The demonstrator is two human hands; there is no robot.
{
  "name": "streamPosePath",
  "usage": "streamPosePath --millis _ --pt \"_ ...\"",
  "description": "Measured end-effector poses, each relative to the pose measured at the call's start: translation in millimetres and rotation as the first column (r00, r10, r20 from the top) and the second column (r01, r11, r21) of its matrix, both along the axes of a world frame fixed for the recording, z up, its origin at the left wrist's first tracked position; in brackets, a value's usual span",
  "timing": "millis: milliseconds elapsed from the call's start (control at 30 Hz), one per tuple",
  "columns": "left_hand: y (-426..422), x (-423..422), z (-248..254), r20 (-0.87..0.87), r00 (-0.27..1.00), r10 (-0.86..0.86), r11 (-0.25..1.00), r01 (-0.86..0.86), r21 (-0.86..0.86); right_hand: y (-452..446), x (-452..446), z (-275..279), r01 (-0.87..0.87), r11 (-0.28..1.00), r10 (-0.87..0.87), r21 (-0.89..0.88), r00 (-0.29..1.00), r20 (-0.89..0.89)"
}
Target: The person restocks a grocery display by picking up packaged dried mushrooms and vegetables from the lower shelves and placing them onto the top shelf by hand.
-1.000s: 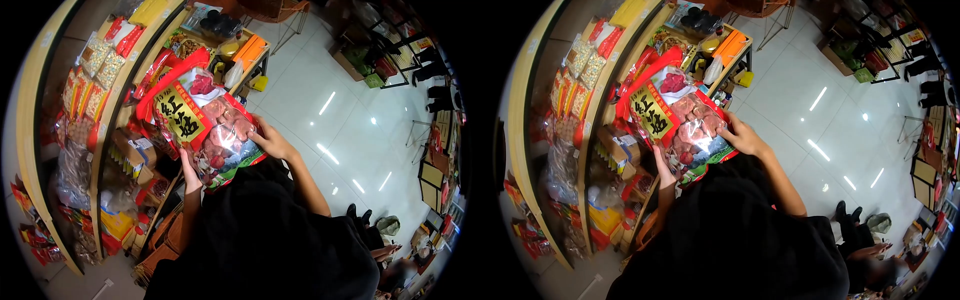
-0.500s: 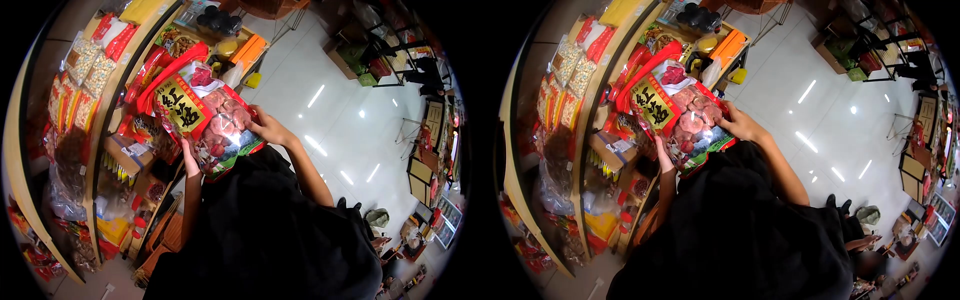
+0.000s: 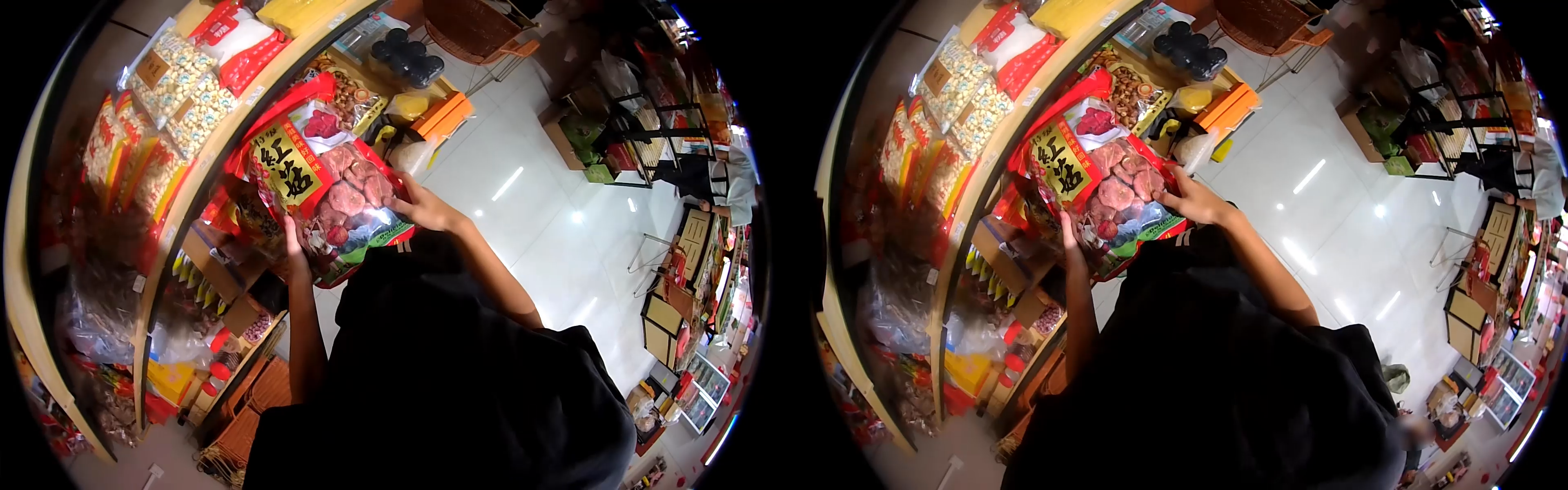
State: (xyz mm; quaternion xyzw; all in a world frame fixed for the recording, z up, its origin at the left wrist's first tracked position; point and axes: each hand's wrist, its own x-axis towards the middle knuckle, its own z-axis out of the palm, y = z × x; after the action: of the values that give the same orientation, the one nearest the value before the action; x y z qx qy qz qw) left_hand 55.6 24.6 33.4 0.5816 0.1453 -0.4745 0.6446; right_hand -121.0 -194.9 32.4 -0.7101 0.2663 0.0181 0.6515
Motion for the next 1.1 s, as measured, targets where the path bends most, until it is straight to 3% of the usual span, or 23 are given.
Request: streamPosePath --millis 67,100,200,267,300,400,433,533,600,667,700,733,867,933,1000,1067,1100 --pt "-1 11 -12 -0.028 0.999 -0.024 0.998 0.026 0.060 -7 10 0 -0.072 0.997 0.073 0.017 0.997 -0.039" --pt "8 19 -49 0.042 0.999 -0.026 0.999 0.025 0.027 -11 13 0 -0.067 0.998 0.067 0.018 0.997 -0.037" --pt "0 23 -61 0.190 0.981 -0.036 0.999 0.040 -0.017 -20 19 -1 -0.099 0.995 0.099 -0.003 0.992 -0.075" --pt "-11 29 -64 0.160 0.986 -0.055 0.992 0.036 0.120 -30 27 -18 -0.082 0.995 0.077 -0.058 0.993 -0.085" --pt "-23 30 -65 0.176 0.984 0.029 0.997 -0.042 0.071 -33 30 -36 -0.043 0.993 0.038 -0.106 0.998 -0.052" --pt "-77 36 -16 0.040 0.999 -0.030 0.991 0.025 0.132 -56 43 -45 0.009 0.998 -0.010 -0.066 1.000 -0.004" --pt "-97 38 -8 0.125 0.990 -0.069 0.988 0.050 0.143 -69 46 -45 0.009 0.998 -0.009 -0.060 1.000 -0.001" --pt "-122 67 -34 0.110 0.980 -0.163 0.982 0.150 0.118 -98 61 -39 0.064 0.990 -0.066 -0.122 0.998 -0.007" --pt "-147 74 -41 0.128 0.986 -0.107 0.982 0.084 0.170 -116 70 -41 0.102 0.984 -0.100 -0.145 0.995 0.021" --pt "-173 78 -43 0.190 0.980 -0.062 0.994 0.044 0.095 -137 80 -57 0.157 0.975 -0.146 -0.159 0.986 0.078" --pt "-186 77 -38 0.209 0.976 -0.055 0.995 0.036 0.093 -145 87 -78 0.161 0.955 -0.149 -0.249 0.986 0.069" --pt "-185 95 -65 0.147 0.988 -0.053 0.992 0.035 0.121 -155 87 -71 0.159 0.961 -0.151 -0.227 0.987 0.050" --pt "-210 102 -72 0.087 0.993 -0.074 0.995 0.067 0.076 -173 91 -91 0.184 0.958 -0.180 -0.219 0.983 0.036" --pt "-216 102 -76 0.180 0.980 -0.079 0.988 0.052 0.146 -176 92 -106 0.231 0.954 -0.221 -0.190 0.972 0.077" --pt "-213 121 -118 0.140 0.990 -0.030 0.987 0.007 0.162 -183 92 -117 0.232 0.949 -0.223 -0.212 0.973 0.063" --pt "-213 123 -131 0.267 0.943 -0.198 0.952 0.120 0.282 -190 89 -125 0.269 0.933 -0.261 -0.238 0.963 0.065" --pt "-213 123 -140 0.327 0.921 -0.212 0.933 0.091 0.348 -193 88 -131 0.279 0.922 -0.257 -0.267 0.960 0.113"
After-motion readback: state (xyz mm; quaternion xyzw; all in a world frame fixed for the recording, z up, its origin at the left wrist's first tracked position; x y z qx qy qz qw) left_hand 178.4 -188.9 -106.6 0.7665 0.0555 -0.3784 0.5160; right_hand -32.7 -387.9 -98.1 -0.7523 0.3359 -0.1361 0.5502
